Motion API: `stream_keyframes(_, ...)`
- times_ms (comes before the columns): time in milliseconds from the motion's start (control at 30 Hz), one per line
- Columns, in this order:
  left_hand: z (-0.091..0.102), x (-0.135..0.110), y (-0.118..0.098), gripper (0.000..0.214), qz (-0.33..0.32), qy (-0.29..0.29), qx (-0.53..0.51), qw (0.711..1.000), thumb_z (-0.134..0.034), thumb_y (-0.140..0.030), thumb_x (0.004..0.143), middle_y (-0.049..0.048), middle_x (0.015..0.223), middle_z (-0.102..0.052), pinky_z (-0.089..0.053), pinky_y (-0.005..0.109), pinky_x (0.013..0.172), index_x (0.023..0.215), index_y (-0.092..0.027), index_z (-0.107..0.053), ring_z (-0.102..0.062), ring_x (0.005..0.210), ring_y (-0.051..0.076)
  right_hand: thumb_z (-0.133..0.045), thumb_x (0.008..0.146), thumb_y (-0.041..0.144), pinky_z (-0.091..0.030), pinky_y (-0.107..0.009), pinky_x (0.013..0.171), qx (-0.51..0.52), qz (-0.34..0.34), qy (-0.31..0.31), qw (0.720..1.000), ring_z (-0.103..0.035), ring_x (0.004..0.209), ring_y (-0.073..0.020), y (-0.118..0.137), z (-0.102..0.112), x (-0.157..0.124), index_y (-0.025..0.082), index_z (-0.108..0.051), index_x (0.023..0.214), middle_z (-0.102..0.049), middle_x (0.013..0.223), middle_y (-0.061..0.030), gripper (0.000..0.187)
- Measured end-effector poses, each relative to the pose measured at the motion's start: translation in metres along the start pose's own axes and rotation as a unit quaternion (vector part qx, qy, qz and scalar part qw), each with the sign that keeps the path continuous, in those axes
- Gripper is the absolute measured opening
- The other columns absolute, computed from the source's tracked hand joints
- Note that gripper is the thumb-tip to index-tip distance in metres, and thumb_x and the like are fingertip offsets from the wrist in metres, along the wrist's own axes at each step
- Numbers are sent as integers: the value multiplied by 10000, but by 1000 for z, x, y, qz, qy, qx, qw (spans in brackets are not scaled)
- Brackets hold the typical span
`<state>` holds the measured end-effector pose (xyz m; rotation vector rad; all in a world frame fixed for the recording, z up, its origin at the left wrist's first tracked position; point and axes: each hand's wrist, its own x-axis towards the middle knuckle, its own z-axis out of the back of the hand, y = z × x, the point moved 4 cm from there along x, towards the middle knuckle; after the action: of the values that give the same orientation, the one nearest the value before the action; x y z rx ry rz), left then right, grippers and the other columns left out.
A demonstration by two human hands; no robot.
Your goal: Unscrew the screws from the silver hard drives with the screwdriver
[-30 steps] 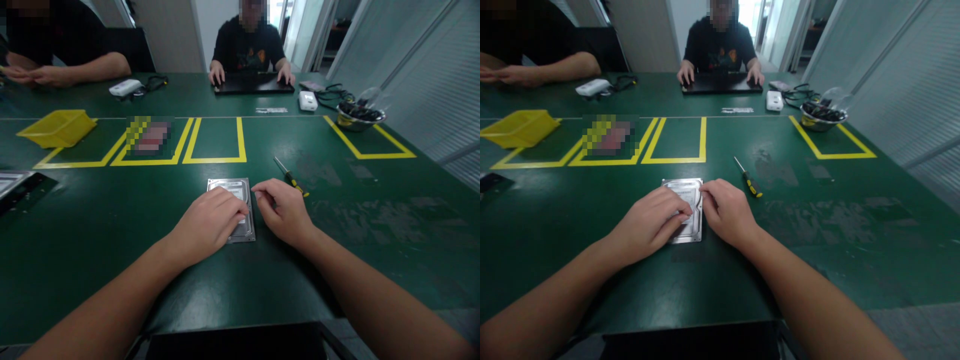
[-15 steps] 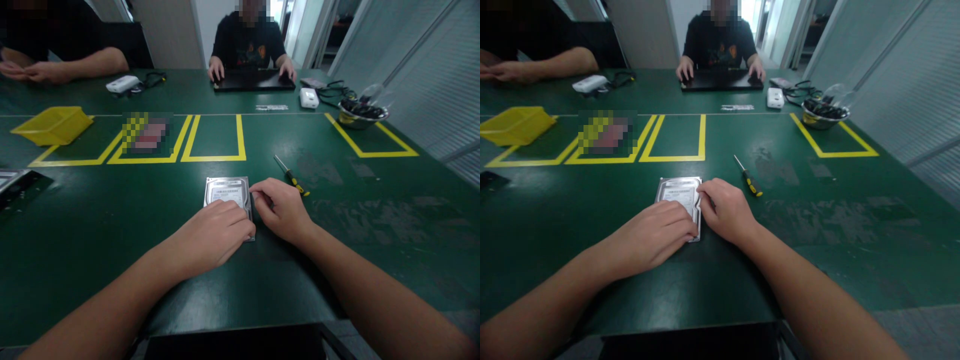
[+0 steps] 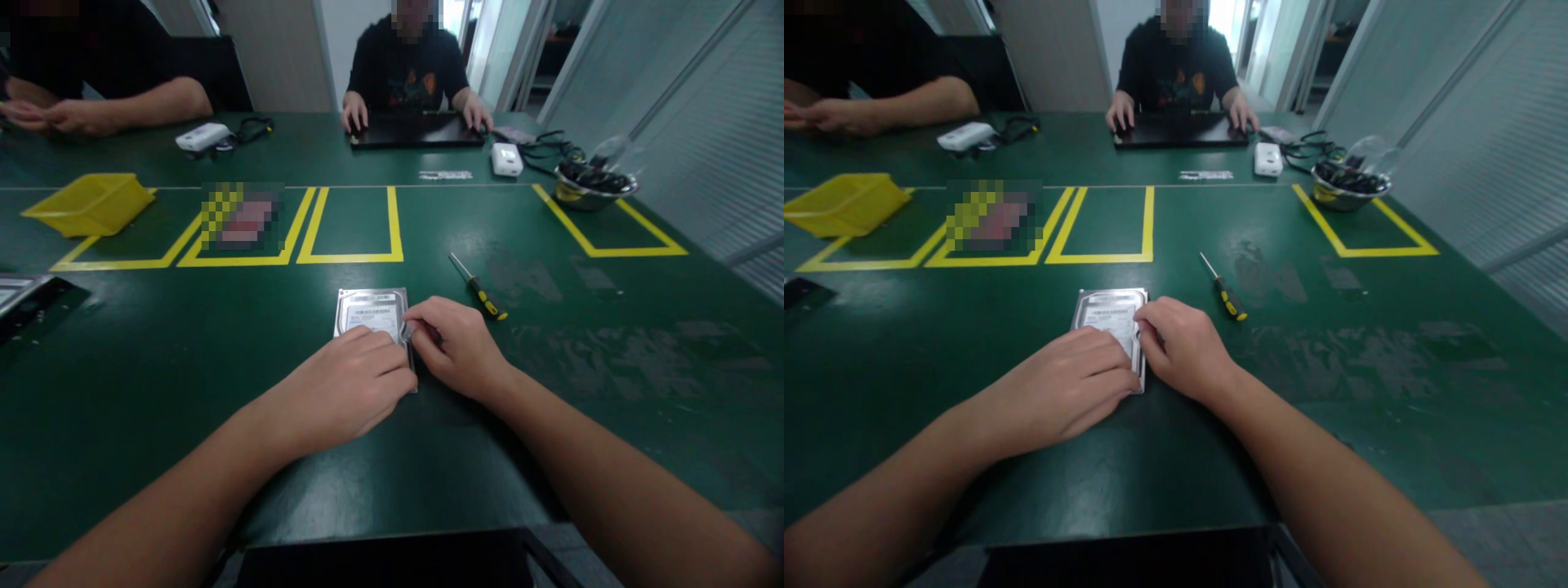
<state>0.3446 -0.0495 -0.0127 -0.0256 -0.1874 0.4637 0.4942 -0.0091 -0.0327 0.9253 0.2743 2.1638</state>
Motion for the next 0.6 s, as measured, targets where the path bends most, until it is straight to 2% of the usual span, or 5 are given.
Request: stream_keyframes(600, -2, 1, 5, 106, 67, -8, -104, 992, -548, -211, 922, 10, 885, -625, -434, 352, 824, 898, -204, -651, -556, 868, 189, -505, 894, 140, -414, -265, 682, 19, -10, 41, 999, -544, 719, -131, 1, -5, -1, 119, -667, 954, -624, 803, -40, 175)
